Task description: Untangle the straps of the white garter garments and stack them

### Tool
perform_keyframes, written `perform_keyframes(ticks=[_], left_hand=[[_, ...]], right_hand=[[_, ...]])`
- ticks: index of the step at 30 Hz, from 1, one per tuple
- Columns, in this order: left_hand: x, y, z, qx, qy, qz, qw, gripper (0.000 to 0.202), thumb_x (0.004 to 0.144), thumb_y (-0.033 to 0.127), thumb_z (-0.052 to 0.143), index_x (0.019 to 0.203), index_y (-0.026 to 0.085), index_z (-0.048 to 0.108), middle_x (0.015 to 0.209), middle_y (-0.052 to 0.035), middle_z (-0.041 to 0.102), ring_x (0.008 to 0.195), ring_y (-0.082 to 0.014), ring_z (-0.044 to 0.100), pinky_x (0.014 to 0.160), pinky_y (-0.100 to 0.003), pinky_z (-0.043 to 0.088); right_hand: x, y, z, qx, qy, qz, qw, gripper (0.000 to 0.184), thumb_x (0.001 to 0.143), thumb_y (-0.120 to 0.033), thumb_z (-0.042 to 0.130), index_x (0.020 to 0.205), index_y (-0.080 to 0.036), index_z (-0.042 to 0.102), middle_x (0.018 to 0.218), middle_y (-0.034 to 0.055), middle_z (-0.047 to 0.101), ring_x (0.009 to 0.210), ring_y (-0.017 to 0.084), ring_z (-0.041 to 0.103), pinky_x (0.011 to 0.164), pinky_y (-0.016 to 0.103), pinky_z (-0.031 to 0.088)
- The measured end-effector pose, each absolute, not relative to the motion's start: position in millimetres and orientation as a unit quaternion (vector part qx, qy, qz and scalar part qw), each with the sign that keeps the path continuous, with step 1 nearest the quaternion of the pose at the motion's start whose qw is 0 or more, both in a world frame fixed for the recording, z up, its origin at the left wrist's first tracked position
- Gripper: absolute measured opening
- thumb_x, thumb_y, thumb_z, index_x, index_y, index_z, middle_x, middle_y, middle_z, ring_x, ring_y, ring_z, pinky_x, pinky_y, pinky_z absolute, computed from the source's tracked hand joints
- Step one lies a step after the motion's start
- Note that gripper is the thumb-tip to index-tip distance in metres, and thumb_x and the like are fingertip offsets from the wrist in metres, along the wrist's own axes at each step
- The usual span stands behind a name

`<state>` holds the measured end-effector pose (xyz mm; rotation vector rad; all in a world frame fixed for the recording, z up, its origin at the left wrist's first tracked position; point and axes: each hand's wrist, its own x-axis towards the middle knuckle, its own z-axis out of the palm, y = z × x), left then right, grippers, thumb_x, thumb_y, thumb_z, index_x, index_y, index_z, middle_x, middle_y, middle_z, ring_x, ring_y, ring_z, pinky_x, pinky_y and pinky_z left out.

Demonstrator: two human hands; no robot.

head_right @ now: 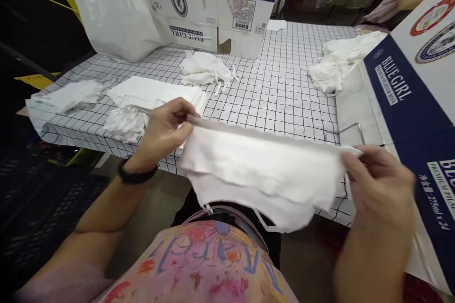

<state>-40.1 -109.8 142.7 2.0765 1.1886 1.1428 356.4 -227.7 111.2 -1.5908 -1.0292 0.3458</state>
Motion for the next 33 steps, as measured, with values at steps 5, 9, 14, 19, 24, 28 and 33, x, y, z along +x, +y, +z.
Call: perform_keyframes(ticks=[5, 9, 14, 19, 24, 28, 33], left_hand=[[-0.6, -10.9, 60.4, 0.777, 0.510, 0.311, 0.200, 0.025, 0.067, 0.002, 0.053, 0.081, 0.022, 0.053, 0.075, -0.0021, 0.066, 0.069, -0.0189, 0.058, 0.065, -0.036, 0.050], [15.4, 37.5, 19.9, 0.766, 0.563, 0.256, 0.174, 0.028, 0.066, 0.003, 0.056, 0.087, 0.022, 0.056, 0.080, -0.0073, 0.068, 0.078, -0.0277, 0.063, 0.072, -0.044, 0.052], [17.9, 69.3, 7.1, 0.762, 0.585, 0.241, 0.136, 0.034, 0.071, 0.003, 0.057, 0.101, 0.019, 0.061, 0.095, -0.0134, 0.069, 0.094, -0.0351, 0.065, 0.085, -0.054, 0.053], [31.2, 57.7, 6.9, 0.824, 0.507, 0.232, 0.101, 0.036, 0.081, 0.004, 0.056, 0.114, 0.016, 0.062, 0.130, -0.0180, 0.062, 0.126, -0.0413, 0.054, 0.102, -0.064, 0.048], [79.2, 22.5, 10.6, 0.932, 0.293, 0.157, 0.146, 0.035, 0.100, 0.015, 0.047, 0.134, 0.018, 0.058, 0.159, -0.0127, 0.050, 0.147, -0.0311, 0.044, 0.123, -0.056, 0.037], [128.5, 6.0, 10.9, 0.964, 0.178, 0.066, 0.188, 0.045, 0.107, 0.024, 0.043, 0.152, 0.022, 0.046, 0.173, -0.0065, 0.030, 0.162, -0.0277, 0.024, 0.133, -0.056, 0.017], [164.9, 2.3, -2.6, 0.965, 0.137, 0.018, 0.222, 0.049, 0.110, 0.038, 0.037, 0.158, 0.028, 0.041, 0.175, -0.0021, 0.023, 0.164, -0.0263, 0.014, 0.133, -0.060, 0.002]], right_hand=[[361.4, -112.8, 44.0, -0.710, -0.422, 0.303, 0.476, 0.034, 0.066, -0.043, 0.089, 0.080, -0.020, 0.069, 0.071, 0.0044, 0.068, 0.060, 0.016, 0.059, 0.059, 0.032, 0.052], [366.8, -65.2, 17.8, -0.752, -0.474, 0.244, 0.388, 0.029, 0.068, -0.042, 0.084, 0.076, -0.019, 0.069, 0.068, 0.0022, 0.068, 0.061, 0.017, 0.061, 0.062, 0.033, 0.051], [370.7, -25.5, 13.0, -0.774, -0.517, 0.156, 0.330, 0.017, 0.073, -0.035, 0.080, 0.075, -0.022, 0.069, 0.066, 0.0011, 0.066, 0.065, 0.018, 0.061, 0.076, 0.036, 0.053], [367.7, -25.1, 11.3, -0.770, -0.527, 0.164, 0.321, 0.021, 0.075, -0.030, 0.077, 0.093, -0.020, 0.071, 0.080, 0.0035, 0.072, 0.070, 0.018, 0.063, 0.083, 0.038, 0.055], [351.2, -77.4, 20.1, -0.775, -0.502, 0.144, 0.356, 0.020, 0.084, -0.034, 0.069, 0.098, -0.021, 0.074, 0.094, 0.0067, 0.075, 0.079, 0.020, 0.069, 0.078, 0.036, 0.058], [328.4, -136.9, 27.0, -0.779, -0.465, 0.163, 0.387, 0.023, 0.090, -0.043, 0.069, 0.099, -0.022, 0.074, 0.087, 0.0051, 0.076, 0.074, 0.020, 0.072, 0.073, 0.034, 0.058], [305.4, -213.1, 24.9, -0.785, -0.421, 0.279, 0.360, 0.036, 0.095, -0.054, 0.065, 0.084, -0.021, 0.074, 0.073, 0.0041, 0.075, 0.057, 0.018, 0.069, 0.058, 0.030, 0.054]])
